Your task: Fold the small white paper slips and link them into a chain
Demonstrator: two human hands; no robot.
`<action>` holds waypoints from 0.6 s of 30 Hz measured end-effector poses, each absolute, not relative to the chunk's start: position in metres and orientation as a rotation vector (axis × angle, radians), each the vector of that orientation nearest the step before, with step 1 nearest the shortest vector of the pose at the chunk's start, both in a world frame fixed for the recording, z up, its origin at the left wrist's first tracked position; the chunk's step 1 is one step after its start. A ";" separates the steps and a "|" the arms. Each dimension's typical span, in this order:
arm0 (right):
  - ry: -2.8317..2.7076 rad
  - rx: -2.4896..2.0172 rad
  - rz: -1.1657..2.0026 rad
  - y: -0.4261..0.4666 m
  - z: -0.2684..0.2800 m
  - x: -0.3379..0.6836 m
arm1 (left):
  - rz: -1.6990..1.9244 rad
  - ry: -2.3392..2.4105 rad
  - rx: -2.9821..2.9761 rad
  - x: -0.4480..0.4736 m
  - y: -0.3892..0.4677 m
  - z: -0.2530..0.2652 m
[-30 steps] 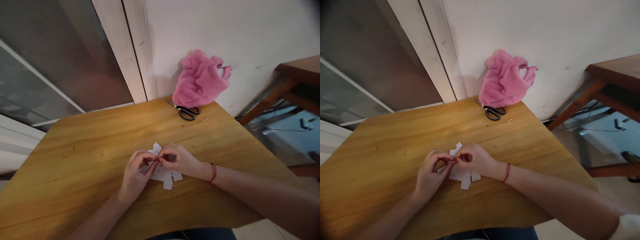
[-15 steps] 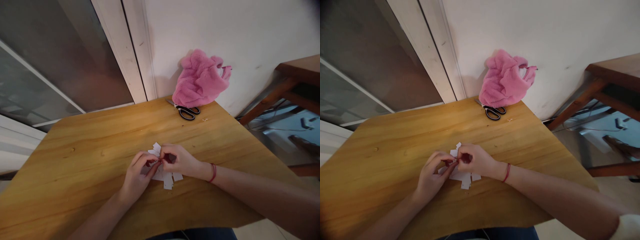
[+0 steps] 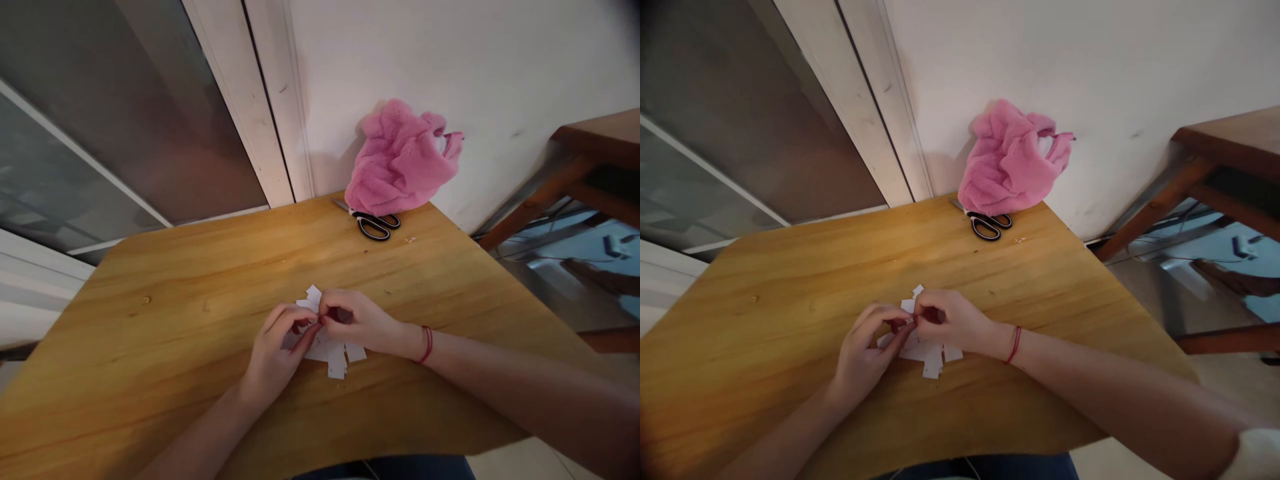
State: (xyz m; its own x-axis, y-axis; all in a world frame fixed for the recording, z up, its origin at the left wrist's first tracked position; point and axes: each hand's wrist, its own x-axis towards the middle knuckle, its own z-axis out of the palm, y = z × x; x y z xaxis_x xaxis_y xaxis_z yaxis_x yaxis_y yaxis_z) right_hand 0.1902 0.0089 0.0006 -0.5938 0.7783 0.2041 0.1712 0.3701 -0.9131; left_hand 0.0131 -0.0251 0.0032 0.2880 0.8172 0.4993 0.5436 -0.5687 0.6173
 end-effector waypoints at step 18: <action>-1.916 -0.952 1.346 0.008 0.002 0.190 | 1.042 1.209 2.909 0.001 -0.023 0.000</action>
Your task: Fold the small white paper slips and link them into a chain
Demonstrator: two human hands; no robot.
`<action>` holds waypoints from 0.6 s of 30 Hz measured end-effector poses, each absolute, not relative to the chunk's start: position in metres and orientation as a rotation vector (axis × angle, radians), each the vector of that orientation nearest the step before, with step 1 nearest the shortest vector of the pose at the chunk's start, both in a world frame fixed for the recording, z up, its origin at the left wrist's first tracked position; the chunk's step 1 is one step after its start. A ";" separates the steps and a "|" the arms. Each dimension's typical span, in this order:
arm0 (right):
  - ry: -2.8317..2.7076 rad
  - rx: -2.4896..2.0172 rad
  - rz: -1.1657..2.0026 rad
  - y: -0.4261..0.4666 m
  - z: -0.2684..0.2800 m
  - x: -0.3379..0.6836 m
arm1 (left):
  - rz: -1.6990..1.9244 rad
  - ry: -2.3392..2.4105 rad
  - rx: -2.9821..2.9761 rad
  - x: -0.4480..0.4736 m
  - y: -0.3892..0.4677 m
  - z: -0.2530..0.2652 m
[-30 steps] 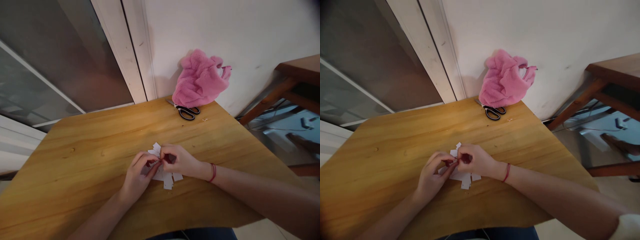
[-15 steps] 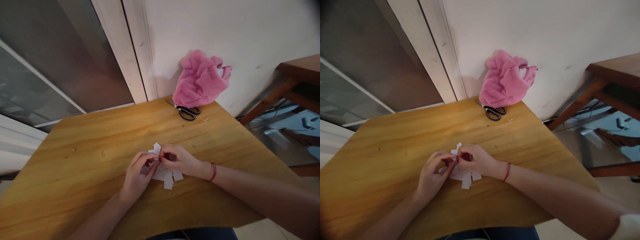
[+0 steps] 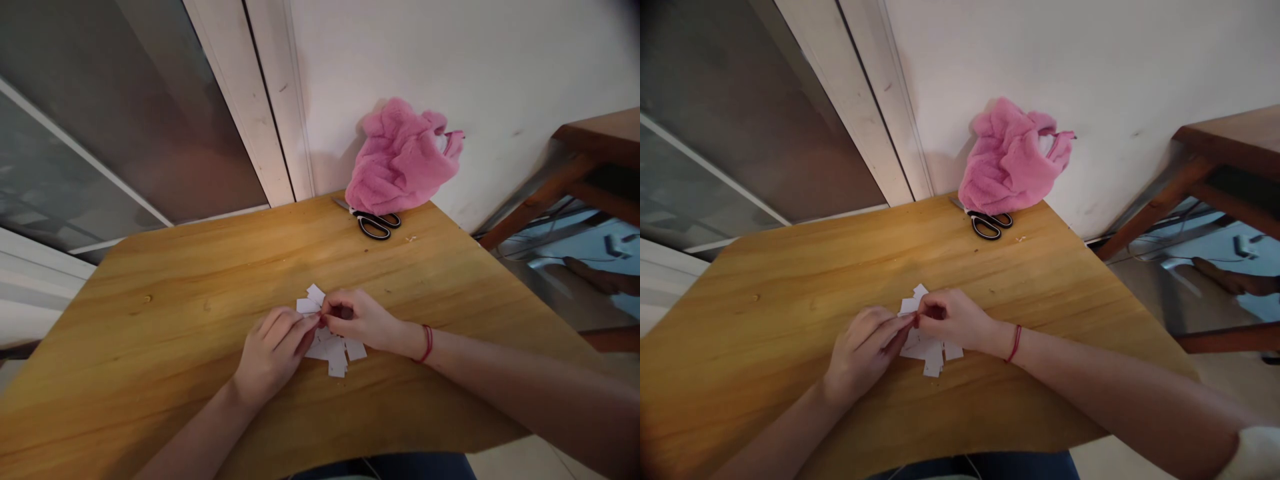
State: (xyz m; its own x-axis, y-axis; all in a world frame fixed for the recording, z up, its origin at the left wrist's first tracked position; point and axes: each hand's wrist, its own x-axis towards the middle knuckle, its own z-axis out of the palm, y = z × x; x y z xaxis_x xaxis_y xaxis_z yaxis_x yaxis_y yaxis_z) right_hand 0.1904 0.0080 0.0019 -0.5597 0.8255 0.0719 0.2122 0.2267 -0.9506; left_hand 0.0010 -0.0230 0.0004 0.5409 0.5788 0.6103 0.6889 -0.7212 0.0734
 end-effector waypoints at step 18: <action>-1.878 -0.865 1.606 0.007 0.006 0.187 | -0.839 -0.946 -2.555 0.004 -0.023 0.001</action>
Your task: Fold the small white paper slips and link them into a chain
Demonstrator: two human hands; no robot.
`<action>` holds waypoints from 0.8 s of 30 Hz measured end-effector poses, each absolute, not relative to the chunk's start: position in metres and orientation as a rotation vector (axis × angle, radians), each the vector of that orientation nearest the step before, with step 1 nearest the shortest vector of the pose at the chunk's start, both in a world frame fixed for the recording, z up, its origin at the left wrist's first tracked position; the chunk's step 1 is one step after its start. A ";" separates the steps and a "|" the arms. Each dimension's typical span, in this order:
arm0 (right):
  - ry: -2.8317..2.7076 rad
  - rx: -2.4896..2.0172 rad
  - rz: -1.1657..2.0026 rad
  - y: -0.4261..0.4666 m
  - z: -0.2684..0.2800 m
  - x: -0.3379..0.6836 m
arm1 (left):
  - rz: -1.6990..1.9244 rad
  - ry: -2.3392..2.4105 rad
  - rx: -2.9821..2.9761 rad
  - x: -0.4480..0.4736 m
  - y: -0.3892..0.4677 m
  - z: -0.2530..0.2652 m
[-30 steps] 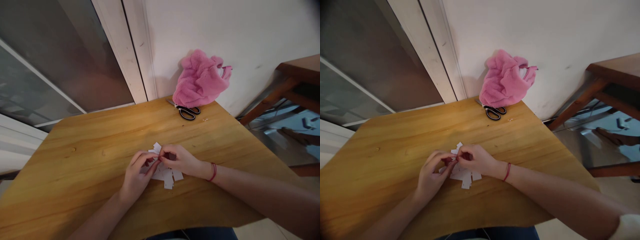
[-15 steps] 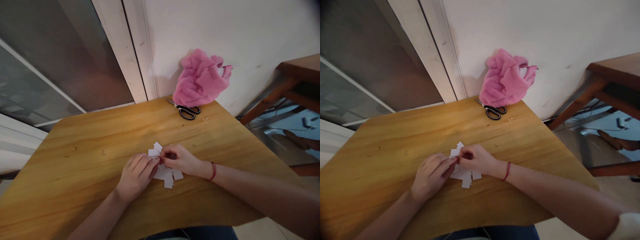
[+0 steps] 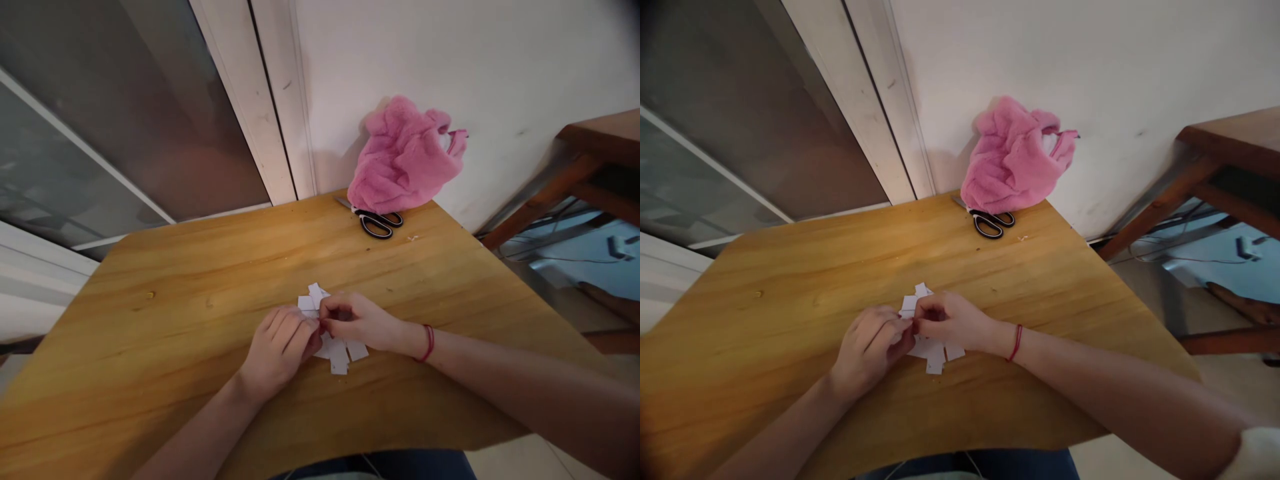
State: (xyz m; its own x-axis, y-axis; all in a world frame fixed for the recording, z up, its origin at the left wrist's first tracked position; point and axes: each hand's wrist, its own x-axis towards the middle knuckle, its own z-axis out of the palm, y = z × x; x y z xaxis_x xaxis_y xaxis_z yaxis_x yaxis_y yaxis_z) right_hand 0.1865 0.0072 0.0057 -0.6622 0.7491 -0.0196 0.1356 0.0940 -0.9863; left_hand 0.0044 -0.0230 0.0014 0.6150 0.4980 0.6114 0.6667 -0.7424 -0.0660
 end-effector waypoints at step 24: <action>-1.774 -0.837 1.645 0.008 0.001 0.188 | -1.591 -1.820 -2.781 0.013 -0.025 0.000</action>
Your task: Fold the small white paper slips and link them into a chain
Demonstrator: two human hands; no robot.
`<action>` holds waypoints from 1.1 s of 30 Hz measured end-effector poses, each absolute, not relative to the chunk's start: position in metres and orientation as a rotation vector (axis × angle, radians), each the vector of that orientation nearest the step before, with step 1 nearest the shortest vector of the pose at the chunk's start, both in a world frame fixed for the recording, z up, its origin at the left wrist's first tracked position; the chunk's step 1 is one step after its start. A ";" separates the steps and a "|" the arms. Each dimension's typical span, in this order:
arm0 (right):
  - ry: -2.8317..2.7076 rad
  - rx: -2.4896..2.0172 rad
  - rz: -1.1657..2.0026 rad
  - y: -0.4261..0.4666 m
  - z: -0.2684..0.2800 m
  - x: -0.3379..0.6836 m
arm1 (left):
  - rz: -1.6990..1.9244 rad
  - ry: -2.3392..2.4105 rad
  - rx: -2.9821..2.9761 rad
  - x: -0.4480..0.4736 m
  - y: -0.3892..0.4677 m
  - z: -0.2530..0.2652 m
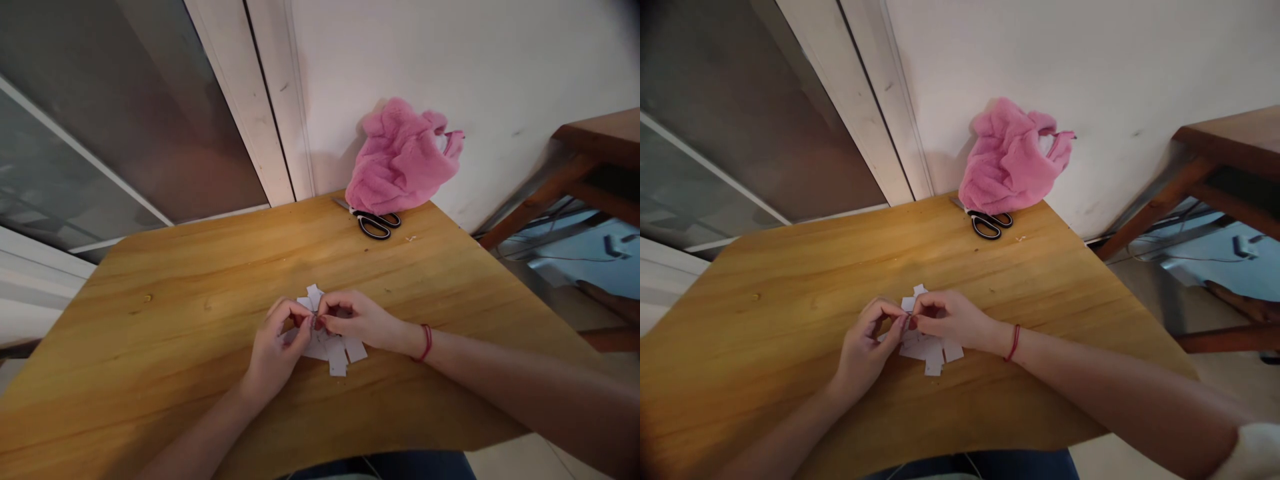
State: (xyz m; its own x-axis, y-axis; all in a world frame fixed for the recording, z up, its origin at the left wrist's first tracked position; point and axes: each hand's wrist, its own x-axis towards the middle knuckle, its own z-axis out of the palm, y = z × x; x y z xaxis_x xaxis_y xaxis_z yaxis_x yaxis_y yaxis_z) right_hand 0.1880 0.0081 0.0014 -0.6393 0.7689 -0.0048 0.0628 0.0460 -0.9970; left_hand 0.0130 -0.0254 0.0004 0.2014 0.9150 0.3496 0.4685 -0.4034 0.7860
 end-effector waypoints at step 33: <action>-2.075 -0.973 0.788 0.004 -0.003 0.184 | 0.971 1.364 2.963 0.008 -0.021 0.001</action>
State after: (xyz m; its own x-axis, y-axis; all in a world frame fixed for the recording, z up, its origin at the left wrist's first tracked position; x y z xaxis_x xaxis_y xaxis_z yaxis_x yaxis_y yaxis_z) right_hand 0.1837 0.0035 -0.0035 -0.4708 0.8164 0.3343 0.3886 0.5321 -0.7522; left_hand 0.0077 -0.0208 0.0015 0.5244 0.6123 0.5918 0.7597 -0.6503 -0.0004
